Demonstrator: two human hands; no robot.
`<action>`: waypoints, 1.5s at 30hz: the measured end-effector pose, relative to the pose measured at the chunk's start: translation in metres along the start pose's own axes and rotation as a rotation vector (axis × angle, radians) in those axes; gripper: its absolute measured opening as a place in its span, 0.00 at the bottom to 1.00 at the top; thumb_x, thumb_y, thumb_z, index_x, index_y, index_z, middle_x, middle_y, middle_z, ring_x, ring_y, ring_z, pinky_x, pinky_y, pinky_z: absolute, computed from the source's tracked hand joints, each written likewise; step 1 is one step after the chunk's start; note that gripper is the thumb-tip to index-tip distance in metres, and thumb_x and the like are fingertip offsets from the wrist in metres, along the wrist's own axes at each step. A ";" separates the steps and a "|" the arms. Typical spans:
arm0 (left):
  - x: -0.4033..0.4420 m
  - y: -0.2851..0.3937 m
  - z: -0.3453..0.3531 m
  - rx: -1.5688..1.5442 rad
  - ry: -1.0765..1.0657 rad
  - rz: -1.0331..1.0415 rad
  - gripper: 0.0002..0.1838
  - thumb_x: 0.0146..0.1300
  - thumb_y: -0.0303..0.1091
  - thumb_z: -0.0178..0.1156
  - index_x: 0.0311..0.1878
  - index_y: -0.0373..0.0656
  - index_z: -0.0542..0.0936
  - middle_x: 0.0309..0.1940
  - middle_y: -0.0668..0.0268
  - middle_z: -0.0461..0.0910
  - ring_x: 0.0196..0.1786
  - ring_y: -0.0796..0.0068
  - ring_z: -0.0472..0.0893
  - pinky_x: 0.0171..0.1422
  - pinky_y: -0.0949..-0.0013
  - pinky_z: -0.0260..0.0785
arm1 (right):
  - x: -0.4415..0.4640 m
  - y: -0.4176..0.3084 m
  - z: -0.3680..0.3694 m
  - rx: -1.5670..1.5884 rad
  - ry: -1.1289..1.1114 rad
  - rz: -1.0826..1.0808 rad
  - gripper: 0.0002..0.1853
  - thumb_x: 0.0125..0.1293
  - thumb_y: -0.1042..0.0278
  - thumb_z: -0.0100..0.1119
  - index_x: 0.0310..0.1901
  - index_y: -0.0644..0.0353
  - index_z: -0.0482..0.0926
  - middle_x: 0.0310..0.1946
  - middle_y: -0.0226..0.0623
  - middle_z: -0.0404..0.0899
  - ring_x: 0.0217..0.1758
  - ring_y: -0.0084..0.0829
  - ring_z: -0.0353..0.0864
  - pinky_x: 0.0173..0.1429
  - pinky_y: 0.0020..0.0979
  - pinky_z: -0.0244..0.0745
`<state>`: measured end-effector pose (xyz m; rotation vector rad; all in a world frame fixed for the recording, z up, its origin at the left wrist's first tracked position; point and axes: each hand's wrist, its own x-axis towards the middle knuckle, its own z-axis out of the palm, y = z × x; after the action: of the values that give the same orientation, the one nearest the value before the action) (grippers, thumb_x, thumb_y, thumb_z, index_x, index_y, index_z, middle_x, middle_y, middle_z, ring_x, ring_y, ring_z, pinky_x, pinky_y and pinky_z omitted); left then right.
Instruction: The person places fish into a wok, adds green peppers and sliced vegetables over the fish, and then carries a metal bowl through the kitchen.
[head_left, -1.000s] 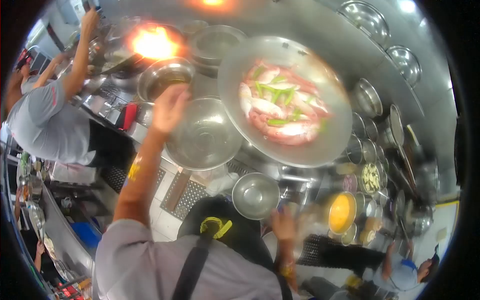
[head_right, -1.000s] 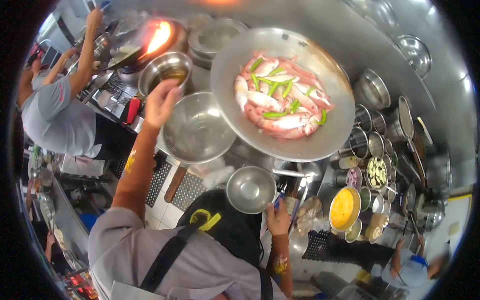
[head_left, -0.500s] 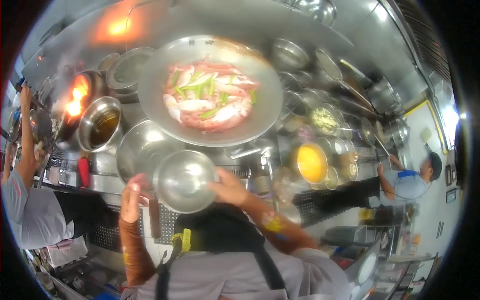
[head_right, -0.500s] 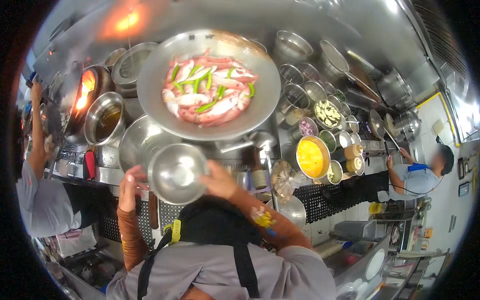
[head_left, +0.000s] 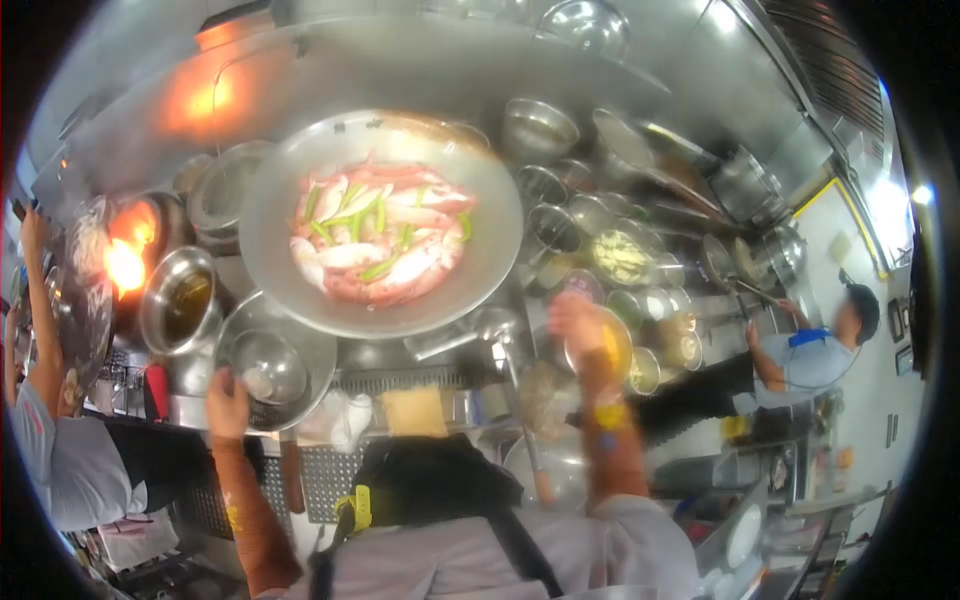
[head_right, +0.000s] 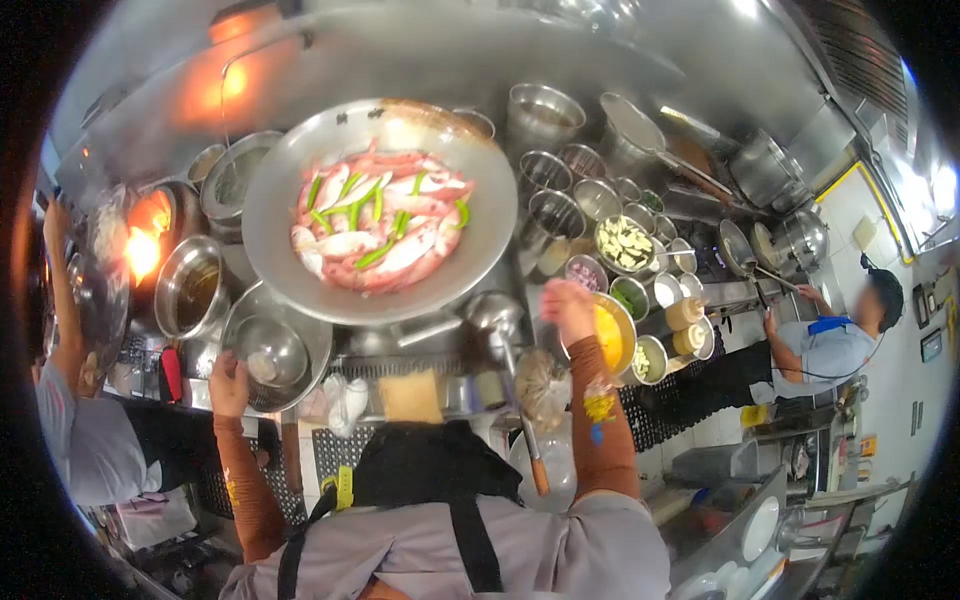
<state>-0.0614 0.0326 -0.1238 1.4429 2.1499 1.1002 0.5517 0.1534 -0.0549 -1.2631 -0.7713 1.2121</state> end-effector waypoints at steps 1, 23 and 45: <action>0.005 -0.024 0.008 0.123 0.067 0.154 0.19 0.67 0.31 0.58 0.57 0.30 0.74 0.49 0.53 0.81 0.46 0.63 0.83 0.48 0.67 0.77 | 0.029 -0.007 -0.033 0.081 0.128 -0.020 0.10 0.70 0.62 0.55 0.43 0.60 0.79 0.29 0.37 0.80 0.25 0.28 0.78 0.29 0.28 0.77; -0.067 0.177 0.023 0.084 -0.029 0.254 0.16 0.59 0.21 0.60 0.52 0.37 0.79 0.43 0.50 0.81 0.39 0.54 0.84 0.41 0.64 0.78 | 0.215 0.025 -0.246 -0.092 0.526 -0.061 0.10 0.59 0.62 0.61 0.27 0.57 0.74 0.16 0.33 0.74 0.12 0.24 0.67 0.14 0.26 0.58; 0.111 0.356 0.147 0.088 -0.087 0.879 0.41 0.59 0.53 0.62 0.74 0.46 0.63 0.72 0.43 0.60 0.77 0.44 0.55 0.80 0.47 0.41 | 0.034 -0.103 0.191 -0.555 -0.295 -0.336 0.10 0.63 0.65 0.60 0.30 0.64 0.83 0.21 0.31 0.79 0.22 0.23 0.77 0.25 0.30 0.69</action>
<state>0.2109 0.2604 0.0631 2.5259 1.4980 1.1499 0.4060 0.2518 0.0763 -1.3295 -1.5495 0.9445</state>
